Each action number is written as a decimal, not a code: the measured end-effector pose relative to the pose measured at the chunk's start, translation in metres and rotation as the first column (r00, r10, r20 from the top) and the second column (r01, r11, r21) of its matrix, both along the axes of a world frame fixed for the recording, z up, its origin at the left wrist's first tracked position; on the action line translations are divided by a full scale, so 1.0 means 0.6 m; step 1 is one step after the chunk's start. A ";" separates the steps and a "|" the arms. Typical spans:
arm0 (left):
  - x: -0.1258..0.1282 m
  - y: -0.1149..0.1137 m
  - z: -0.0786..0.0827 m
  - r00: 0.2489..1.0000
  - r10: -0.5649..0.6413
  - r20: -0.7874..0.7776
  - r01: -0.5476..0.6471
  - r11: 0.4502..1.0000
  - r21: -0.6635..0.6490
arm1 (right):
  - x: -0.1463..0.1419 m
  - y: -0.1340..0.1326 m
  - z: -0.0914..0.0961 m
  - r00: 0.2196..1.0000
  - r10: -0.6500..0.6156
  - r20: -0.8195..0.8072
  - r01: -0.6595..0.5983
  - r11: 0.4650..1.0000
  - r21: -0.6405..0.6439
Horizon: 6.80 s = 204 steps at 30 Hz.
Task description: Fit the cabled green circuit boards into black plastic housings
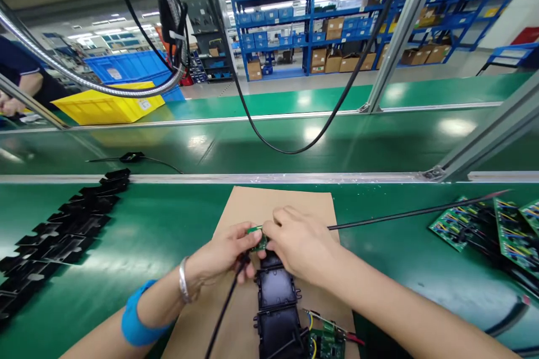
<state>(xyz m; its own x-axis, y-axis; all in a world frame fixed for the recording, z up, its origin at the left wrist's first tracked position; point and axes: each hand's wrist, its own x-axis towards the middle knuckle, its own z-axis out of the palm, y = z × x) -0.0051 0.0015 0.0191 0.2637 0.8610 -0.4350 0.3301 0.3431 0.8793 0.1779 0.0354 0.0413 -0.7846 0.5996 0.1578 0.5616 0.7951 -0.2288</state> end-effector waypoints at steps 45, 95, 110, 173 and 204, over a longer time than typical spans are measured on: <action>-0.037 -0.010 -0.016 0.785 -0.168 -0.597 0.456 0.809 0.372 | 0.004 0.036 -0.053 0.979 0.102 0.175 -0.104 0.995 0.003; 0.007 -0.049 -0.053 0.369 0.162 -0.915 0.750 0.530 0.396 | -0.004 0.009 -0.055 0.941 0.297 0.161 -0.301 0.953 0.002; -0.022 -0.023 -0.016 0.728 -0.162 -0.666 0.640 0.507 0.577 | 0.061 0.020 -0.046 0.984 0.055 -0.172 -0.099 0.962 -0.256; 0.005 -0.023 -0.038 0.677 -0.247 -0.693 0.703 0.497 0.509 | 0.081 0.034 -0.065 0.999 -0.039 -0.008 0.035 0.959 -0.282; -0.050 -0.010 -0.039 0.832 -0.079 -0.549 0.421 0.734 0.533 | 0.107 0.023 -0.079 0.990 -0.075 -0.119 0.037 0.956 -0.293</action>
<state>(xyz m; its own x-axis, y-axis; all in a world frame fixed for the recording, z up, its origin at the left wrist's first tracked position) -0.0348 -0.0047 -0.0045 0.4251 0.9045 0.0340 0.7364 -0.3675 0.5680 0.2419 0.0491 -0.0062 -0.7328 0.6770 0.0680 0.5545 0.6522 -0.5168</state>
